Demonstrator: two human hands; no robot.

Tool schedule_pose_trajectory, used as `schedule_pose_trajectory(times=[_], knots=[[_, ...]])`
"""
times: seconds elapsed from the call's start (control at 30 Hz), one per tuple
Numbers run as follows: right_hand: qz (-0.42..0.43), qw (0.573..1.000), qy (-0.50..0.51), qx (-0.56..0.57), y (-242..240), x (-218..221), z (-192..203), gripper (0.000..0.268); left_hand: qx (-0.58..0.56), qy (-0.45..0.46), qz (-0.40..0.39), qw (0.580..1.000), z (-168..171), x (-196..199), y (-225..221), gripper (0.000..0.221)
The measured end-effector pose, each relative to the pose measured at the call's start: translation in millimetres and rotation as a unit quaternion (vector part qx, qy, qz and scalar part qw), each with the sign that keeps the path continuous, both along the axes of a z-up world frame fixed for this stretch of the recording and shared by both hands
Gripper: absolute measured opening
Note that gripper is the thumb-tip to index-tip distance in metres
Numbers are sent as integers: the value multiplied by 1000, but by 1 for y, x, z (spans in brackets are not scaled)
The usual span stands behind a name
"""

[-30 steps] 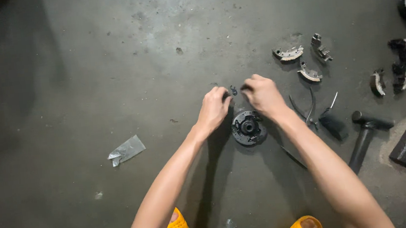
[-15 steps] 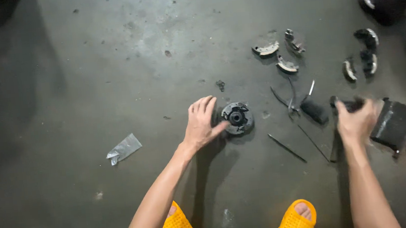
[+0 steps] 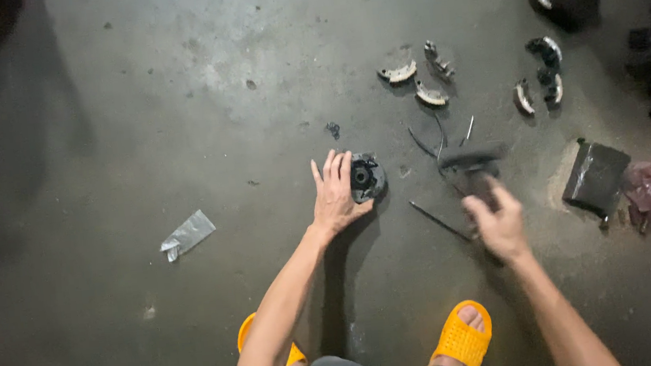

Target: Repairing and reassembling a motorcycle centrifugal clutch assembly while sitting on the floor.

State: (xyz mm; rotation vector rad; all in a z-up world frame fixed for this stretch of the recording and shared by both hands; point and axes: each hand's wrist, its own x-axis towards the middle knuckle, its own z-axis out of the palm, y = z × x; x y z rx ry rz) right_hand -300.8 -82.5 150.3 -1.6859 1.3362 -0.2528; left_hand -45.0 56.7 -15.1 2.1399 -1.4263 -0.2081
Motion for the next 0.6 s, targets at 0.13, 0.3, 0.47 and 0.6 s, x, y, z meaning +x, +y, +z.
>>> schedule_pose_trajectory(times=[0.13, 0.3, 0.47, 0.6], knots=[[138, 978, -99, -123, 29, 48, -1, 56, -59, -2, 19, 998, 12, -3, -6, 128], [268, 941, -73, -195, 45, 89, -11, 59, -109, 59, 14, 992, 34, -3, -8, 131], [251, 945, -74, -198, 54, 101, 19, 59, -107, 87, 20, 990, 24, -1, -8, 130], [263, 940, -62, -207, 50, 92, -10, 59, -124, 82, 26, 989, 38, 1, -10, 127]])
